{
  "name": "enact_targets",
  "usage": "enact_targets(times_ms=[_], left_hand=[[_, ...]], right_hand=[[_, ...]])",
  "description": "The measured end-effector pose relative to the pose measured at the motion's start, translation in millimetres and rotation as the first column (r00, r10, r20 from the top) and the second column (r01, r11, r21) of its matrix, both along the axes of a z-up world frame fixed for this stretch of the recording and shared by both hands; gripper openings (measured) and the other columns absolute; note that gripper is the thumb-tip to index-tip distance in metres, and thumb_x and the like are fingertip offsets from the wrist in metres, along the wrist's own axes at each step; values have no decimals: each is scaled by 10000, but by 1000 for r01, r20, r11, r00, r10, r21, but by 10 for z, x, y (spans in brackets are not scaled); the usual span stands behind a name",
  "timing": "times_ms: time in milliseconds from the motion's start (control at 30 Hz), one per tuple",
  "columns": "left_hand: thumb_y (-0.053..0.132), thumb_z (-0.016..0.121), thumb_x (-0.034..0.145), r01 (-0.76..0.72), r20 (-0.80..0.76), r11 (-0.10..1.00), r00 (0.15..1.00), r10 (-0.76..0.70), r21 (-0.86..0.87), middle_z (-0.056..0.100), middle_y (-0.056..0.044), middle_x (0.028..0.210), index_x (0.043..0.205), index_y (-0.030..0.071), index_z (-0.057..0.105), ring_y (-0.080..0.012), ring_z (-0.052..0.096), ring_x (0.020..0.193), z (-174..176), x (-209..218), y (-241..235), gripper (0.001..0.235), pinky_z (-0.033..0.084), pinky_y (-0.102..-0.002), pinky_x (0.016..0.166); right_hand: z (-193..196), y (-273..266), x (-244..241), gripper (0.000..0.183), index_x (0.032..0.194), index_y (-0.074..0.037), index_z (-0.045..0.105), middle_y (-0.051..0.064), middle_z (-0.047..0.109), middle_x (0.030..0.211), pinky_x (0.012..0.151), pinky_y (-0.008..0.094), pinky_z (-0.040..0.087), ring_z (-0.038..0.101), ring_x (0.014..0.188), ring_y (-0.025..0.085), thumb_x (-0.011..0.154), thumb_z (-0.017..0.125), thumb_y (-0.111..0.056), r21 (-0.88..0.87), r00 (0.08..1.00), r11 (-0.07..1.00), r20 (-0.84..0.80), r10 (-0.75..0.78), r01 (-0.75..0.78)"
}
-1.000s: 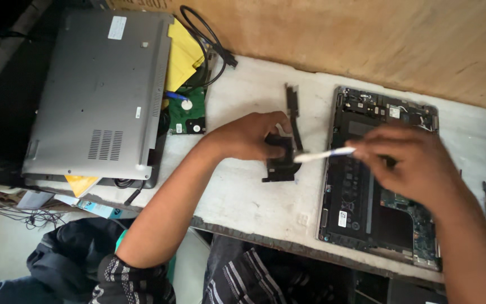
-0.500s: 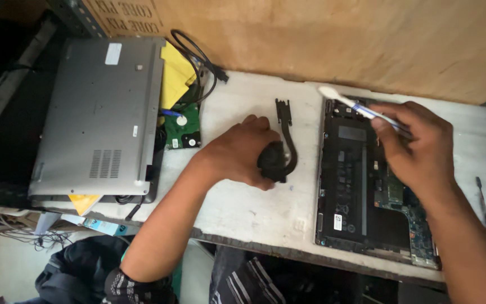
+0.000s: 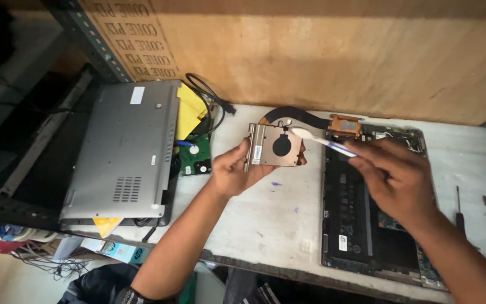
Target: The person removes a laptop cooling fan and heatsink assembly from the motherboard using a screwdriver. They then use a toothbrush to clean the fan blades and heatsink fins, and apply thermal paste to the heatsink base with a syringe.
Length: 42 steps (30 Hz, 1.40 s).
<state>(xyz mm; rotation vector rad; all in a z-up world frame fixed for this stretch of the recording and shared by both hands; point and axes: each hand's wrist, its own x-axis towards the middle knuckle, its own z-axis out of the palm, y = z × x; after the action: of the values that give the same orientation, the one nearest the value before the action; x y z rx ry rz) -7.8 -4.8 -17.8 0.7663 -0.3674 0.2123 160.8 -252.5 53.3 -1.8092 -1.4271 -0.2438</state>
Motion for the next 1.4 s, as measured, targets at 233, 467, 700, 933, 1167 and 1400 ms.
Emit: enact_targets(times_ms=[233, 467, 700, 933, 1167, 1400], left_hand=[[394, 382, 1133, 4, -117, 999, 993, -8, -42, 477, -140, 1576, 1625, 20, 313, -275, 439, 1488, -330, 56, 6, 622, 283, -476, 1291], [492, 364, 1178, -26, -168, 944, 982, 86, 329, 567, -148, 1435, 1562, -35, 451, -248, 517, 1380, -509, 118, -32, 657, 385, -434, 1221], [606, 384, 1114, 33, -162, 952, 987, 18, 305, 600, -121, 1400, 1530, -70, 445, -215, 506, 1303, -253, 82, -93, 796, 381, -371, 1147], [726, 523, 986, -372, 260, 570, 927, 270, 733, 501, -151, 1365, 1597, -45, 383, -265, 535, 1290, 263, -39, -63, 994, 414, -385, 1191], [687, 528, 992, -349, 194, 550, 927, 320, 759, 500, -189, 1436, 1570, -55, 369, -310, 509, 1283, 296, -76, -97, 954, 399, -423, 1068], [547, 453, 1047, -81, 8, 957, 997, 82, 278, 575, -219, 1477, 1563, -31, 386, -370, 590, 1330, 180, -2, -58, 778, 438, -516, 1205]], right_hand=[[-8, -20, -86, 324, 1267, -78, 714, 68, 714, 1048, 717, 245, 605, 734, 866, 137, 966, 683, 37, 98, 990, 991, 113, 84, -95], [-197, -74, 14, 308, 1133, -101, 750, 105, 733, 1053, 527, 215, 522, 691, 715, 108, 893, 653, 67, 61, 982, 982, 77, 173, -178], [-85, -88, 40, 346, 1266, -83, 732, 86, 733, 1045, 661, 218, 557, 718, 826, 109, 972, 674, 90, 158, 993, 982, 58, 100, -108], [-29, -100, -27, 315, 1175, -71, 722, 90, 708, 1050, 739, 244, 605, 728, 860, 132, 904, 719, 90, 212, 967, 944, 90, 238, -252], [-2, -88, 81, 297, 1221, -55, 750, 90, 732, 1004, 674, 243, 545, 701, 791, 146, 952, 710, 65, 141, 998, 990, 63, 6, -15], [28, -33, 46, 222, 1198, -70, 749, 69, 739, 980, 748, 219, 532, 692, 850, 114, 988, 723, -4, 122, 995, 992, 98, 30, -41]])
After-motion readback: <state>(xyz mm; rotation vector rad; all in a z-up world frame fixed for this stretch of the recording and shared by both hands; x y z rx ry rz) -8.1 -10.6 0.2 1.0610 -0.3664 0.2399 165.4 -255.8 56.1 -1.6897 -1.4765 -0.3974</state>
